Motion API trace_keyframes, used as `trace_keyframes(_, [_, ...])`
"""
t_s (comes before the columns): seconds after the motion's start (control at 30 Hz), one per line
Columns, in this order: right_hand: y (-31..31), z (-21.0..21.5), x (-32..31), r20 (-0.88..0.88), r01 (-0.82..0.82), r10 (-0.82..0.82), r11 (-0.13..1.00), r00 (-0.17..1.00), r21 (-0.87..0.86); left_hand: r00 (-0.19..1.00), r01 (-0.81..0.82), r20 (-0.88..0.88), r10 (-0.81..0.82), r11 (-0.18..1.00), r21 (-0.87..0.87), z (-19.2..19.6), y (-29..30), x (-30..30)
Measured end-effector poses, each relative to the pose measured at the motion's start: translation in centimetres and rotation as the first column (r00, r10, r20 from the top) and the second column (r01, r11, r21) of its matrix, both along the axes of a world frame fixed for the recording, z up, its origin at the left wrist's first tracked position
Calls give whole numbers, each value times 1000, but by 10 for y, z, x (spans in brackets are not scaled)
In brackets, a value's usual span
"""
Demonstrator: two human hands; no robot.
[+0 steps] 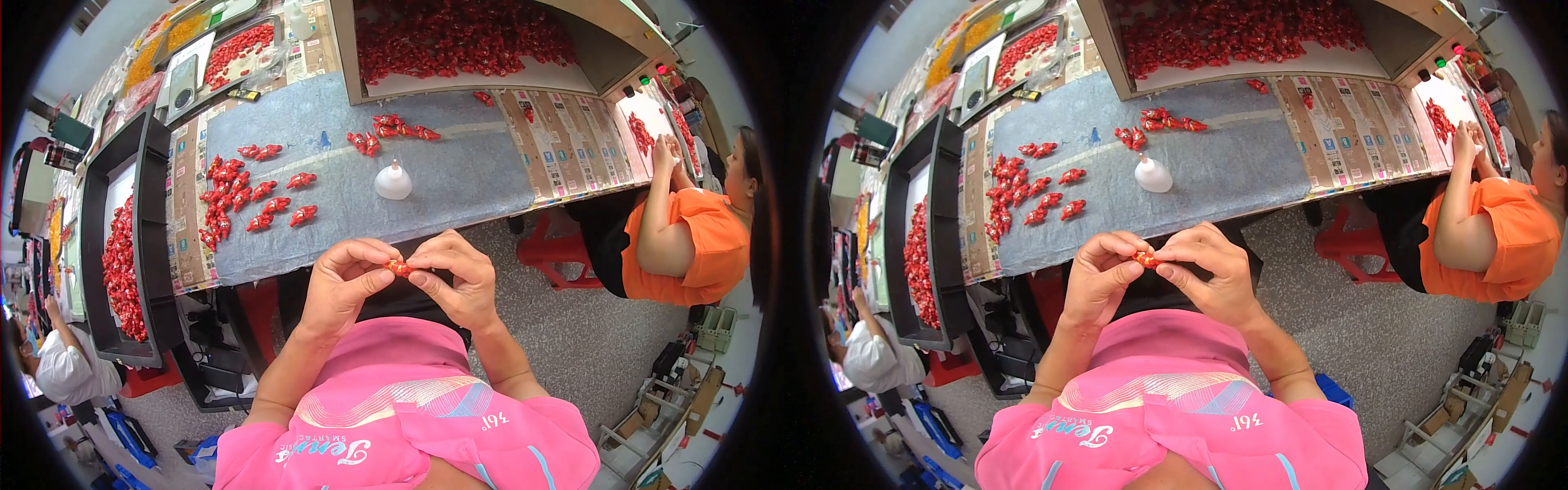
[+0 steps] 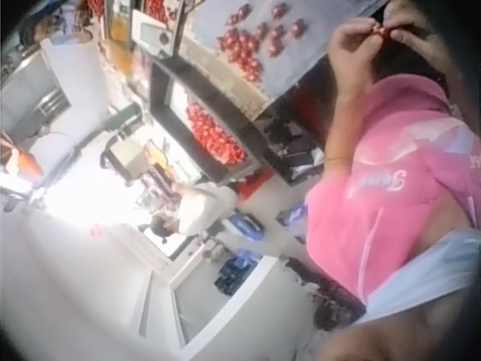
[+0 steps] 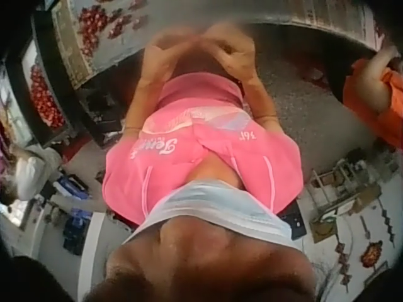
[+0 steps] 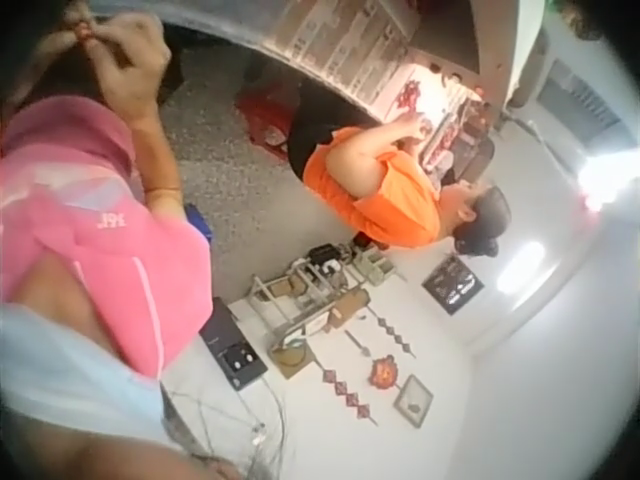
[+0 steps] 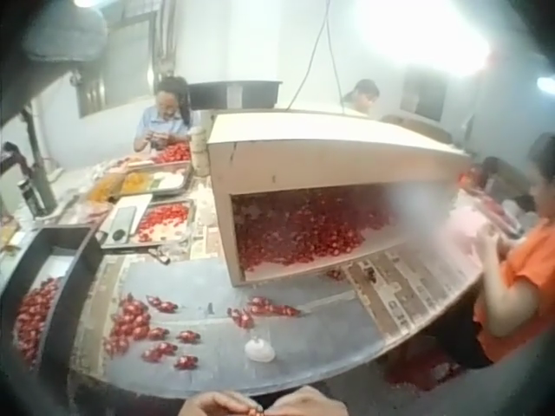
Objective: The person assembles small red toy parts by applying glue from a glue bottle to them.
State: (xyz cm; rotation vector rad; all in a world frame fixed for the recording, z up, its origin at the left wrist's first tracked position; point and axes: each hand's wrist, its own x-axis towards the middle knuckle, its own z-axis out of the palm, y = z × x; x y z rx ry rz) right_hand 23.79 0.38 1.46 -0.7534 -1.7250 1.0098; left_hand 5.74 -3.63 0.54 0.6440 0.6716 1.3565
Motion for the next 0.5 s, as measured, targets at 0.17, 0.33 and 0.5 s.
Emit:
trace_keyframes(0.17, [2,3,-1,14,-31,31,999,999,11,1000,13,7,-13,1000,-15,-1,0,-1])
trace_keyframes(0.33, [1,3,0,2,-71,71,990,997,-122,1000,8,-5,-8,999,-51,-1,-1,-1])
trace_keyframes(0.5, [2,3,-1,-88,-101,84,972,993,-211,1000,17,-12,-18,998,-62,3,2,-3])
